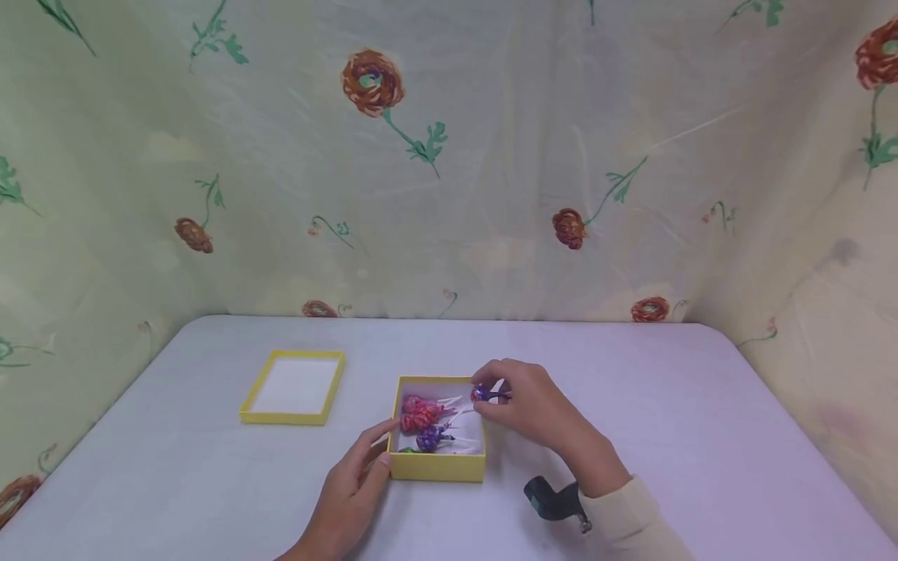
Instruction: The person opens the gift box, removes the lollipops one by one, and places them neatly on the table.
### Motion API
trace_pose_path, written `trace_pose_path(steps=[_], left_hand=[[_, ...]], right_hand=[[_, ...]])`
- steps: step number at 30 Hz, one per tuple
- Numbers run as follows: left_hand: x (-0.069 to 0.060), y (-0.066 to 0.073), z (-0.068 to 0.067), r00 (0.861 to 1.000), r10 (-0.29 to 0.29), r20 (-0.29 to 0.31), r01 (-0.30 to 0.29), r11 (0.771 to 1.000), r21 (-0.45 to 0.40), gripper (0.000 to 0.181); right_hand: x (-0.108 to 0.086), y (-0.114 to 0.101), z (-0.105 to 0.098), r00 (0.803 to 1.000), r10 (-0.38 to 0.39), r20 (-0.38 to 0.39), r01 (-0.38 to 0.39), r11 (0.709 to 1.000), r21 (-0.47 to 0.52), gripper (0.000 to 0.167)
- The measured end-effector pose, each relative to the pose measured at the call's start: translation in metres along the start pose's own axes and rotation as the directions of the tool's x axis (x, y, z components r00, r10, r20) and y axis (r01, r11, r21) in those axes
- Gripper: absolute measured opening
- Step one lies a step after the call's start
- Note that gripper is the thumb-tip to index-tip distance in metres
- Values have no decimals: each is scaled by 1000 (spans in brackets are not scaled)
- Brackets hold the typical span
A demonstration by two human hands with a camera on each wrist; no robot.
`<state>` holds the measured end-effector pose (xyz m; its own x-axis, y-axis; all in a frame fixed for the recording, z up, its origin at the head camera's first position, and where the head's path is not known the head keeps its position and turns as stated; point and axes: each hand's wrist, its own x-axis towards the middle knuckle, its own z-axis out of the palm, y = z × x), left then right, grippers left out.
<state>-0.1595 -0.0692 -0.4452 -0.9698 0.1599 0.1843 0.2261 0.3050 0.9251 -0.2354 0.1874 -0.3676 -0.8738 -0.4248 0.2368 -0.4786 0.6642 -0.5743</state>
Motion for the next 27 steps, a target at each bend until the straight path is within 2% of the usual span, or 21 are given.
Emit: trace_pose_path(steps=[10,14,23,27], left_hand=[[1,0,0,1000,-3,-4,3,1000,13,39],[0,0,0,1000,3,-2,-3,1000,9,39],[2,1,1,999,-44,3,44,999,24,40],[1,1,1,1000,-26,-4,26,999,24,39]], right_hand=[[-6,12,-5,995,75,-65,-77,996,-35,25],[-9,20,-7,994,70,-81,-74,996,-50,23],[-14,30,-10,994,87,-68,-92,993,-74,21],[-15,33,-11,995,78,-66,-84,992,-91,17]])
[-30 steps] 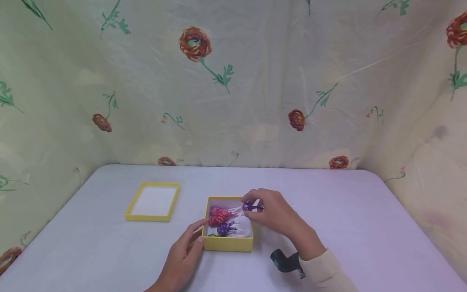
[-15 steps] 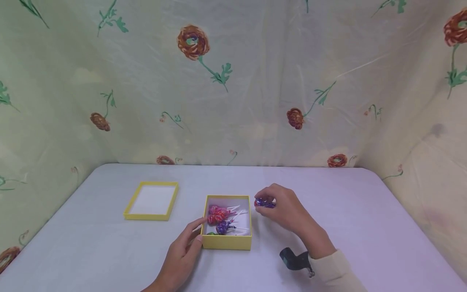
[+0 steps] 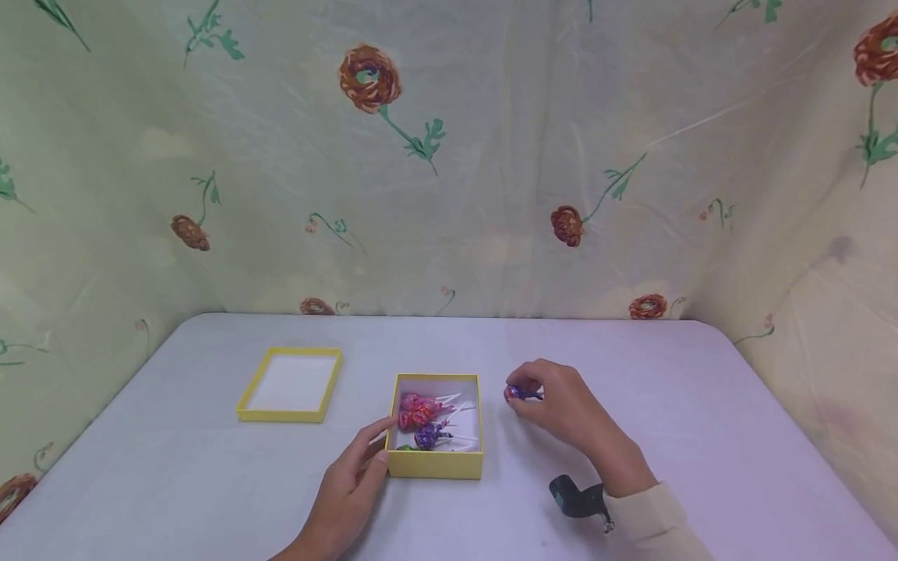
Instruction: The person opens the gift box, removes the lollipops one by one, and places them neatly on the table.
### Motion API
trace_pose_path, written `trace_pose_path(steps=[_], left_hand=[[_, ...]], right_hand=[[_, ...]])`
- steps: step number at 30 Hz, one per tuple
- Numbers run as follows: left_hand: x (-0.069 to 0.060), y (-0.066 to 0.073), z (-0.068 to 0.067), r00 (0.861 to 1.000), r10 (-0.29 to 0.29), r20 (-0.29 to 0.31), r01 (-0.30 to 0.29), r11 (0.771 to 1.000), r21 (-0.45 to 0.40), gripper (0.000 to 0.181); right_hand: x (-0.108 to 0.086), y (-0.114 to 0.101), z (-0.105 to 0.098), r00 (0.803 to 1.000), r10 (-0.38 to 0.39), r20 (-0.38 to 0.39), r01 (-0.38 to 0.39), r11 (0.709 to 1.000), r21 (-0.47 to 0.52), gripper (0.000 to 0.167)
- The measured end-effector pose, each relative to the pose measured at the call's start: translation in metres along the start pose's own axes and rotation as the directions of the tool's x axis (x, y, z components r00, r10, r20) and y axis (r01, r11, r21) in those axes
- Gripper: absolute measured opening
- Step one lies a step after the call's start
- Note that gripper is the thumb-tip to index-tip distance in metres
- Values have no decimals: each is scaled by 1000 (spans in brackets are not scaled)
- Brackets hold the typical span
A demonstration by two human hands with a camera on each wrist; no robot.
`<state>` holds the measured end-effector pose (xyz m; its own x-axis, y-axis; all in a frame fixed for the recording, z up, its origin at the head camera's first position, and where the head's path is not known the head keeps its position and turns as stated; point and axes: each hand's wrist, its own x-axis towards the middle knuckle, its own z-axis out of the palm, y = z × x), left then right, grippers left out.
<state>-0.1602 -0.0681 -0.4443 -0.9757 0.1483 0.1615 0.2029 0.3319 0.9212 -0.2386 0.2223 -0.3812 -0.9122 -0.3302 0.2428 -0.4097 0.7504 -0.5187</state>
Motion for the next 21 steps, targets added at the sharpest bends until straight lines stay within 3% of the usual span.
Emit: trace_pose_path(steps=[7,13,21], left_hand=[[0,-2,0,1000,-12,2,12,1000,0,41],[1,-1,0,999,-29,14,29,1000,-4,41],[1,-2,-1,1000,-9,18,9,1000,-17,40]], right_hand=[[-1,5,3,1000,-11,13,11,1000,-22,16],[0,7,5,998,39,44,-37,998,-48,17],[0,9,9,995,72,68,-66,993,-94,14]])
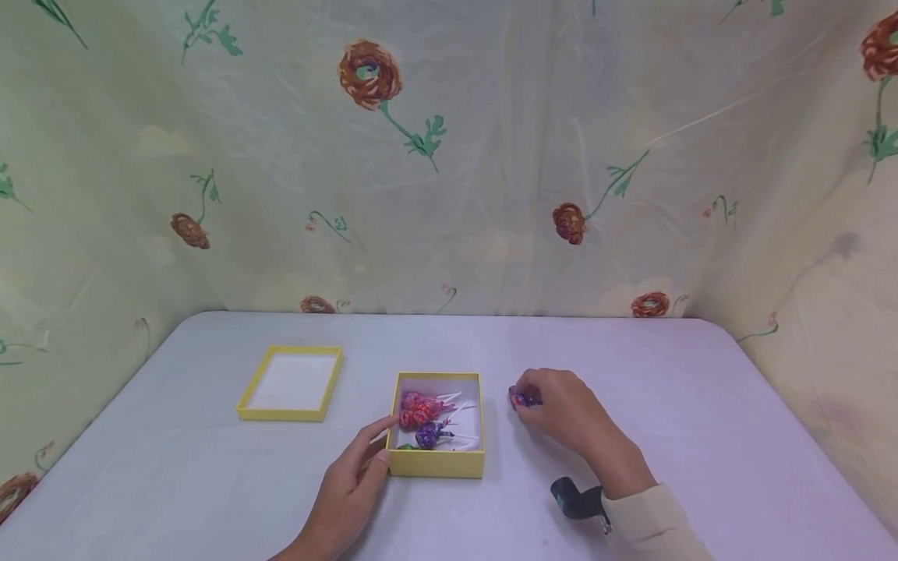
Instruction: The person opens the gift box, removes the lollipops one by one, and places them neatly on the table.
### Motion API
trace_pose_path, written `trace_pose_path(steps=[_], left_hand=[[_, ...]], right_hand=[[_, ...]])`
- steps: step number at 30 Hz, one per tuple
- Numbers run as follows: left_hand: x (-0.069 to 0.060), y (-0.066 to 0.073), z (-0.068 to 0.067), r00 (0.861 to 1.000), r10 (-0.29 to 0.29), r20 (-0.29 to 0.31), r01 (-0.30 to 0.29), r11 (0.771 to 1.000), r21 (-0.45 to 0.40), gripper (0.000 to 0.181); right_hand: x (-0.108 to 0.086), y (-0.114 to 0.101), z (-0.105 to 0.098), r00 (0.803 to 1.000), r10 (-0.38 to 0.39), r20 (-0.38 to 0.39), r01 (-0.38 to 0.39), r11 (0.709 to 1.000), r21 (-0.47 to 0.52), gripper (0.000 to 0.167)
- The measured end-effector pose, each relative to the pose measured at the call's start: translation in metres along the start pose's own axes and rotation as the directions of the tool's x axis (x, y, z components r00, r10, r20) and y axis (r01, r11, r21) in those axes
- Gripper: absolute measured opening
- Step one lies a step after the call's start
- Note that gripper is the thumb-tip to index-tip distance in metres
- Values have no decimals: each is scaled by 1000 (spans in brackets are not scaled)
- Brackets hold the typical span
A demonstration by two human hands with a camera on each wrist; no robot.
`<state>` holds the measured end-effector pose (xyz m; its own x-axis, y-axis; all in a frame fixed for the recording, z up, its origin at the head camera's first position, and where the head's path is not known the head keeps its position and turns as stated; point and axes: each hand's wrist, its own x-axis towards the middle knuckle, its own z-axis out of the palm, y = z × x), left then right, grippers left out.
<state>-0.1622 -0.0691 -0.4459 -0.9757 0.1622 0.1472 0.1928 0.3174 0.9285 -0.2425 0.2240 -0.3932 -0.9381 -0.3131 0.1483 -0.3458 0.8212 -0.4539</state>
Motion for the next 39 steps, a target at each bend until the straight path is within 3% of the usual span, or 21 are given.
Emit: trace_pose_path(steps=[9,27,39], left_hand=[[-1,-1,1,1000,8,-1,-8,1000,-4,41],[-1,1,0,1000,0,4,0,1000,-1,41],[-1,-1,0,999,40,-9,-40,999,-7,40]], right_hand=[[-1,-5,2,999,28,45,-26,999,-34,10],[-2,-4,4,999,-9,32,13,994,-105,8],[-1,-5,2,999,20,31,-17,994,-105,11]])
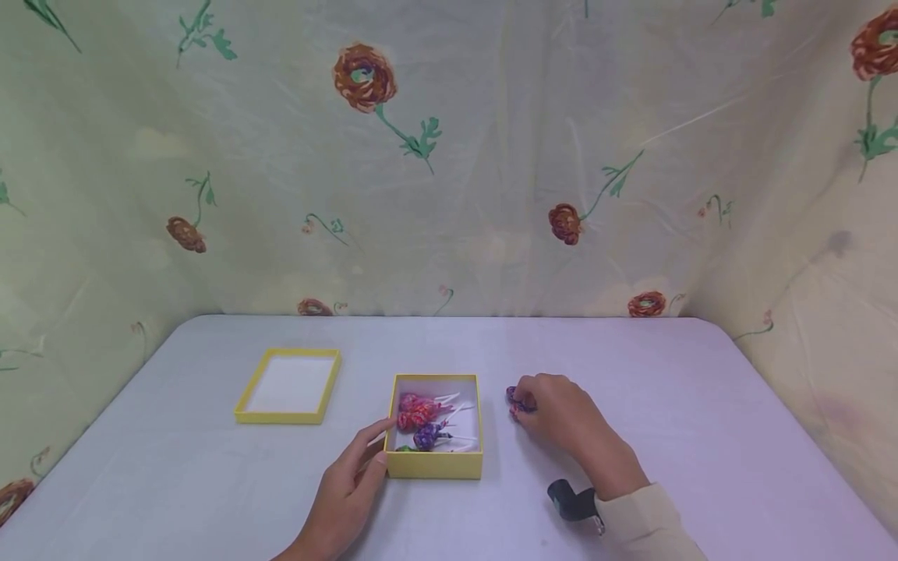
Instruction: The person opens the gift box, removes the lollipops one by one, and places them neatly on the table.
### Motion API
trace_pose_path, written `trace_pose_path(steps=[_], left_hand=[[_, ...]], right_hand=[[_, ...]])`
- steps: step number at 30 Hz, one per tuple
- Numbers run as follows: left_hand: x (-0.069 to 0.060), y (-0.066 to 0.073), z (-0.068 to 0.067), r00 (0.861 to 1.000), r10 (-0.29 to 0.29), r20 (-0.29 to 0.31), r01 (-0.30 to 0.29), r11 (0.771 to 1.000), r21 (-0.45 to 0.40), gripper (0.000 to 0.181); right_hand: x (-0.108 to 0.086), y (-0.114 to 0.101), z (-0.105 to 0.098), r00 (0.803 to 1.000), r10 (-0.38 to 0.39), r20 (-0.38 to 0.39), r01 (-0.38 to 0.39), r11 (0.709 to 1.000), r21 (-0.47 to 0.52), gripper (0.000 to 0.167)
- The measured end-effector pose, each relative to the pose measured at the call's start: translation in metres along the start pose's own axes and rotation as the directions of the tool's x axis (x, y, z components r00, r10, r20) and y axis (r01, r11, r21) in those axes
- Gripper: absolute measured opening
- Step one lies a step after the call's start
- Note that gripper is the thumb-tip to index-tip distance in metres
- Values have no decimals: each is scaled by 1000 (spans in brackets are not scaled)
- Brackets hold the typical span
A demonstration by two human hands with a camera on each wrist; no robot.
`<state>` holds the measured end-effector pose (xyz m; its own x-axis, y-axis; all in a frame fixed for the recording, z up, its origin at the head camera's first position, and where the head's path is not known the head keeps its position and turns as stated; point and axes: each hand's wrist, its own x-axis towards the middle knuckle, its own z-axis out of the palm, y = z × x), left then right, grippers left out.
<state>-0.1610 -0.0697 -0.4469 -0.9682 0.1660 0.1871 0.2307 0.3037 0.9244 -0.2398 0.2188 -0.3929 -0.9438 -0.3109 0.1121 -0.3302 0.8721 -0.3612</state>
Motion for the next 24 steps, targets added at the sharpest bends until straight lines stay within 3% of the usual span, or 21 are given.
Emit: trace_pose_path(steps=[9,17,24], left_hand=[[0,-1,0,1000,7,3,-7,1000,1,40],[0,1,-1,999,-44,16,44,999,2,41],[0,1,-1,999,-32,11,31,999,7,41]], right_hand=[[0,-1,-2,1000,23,10,-23,1000,8,14],[0,1,-4,999,37,13,-37,999,13,15],[0,-1,-5,1000,28,4,-28,999,26,14]])
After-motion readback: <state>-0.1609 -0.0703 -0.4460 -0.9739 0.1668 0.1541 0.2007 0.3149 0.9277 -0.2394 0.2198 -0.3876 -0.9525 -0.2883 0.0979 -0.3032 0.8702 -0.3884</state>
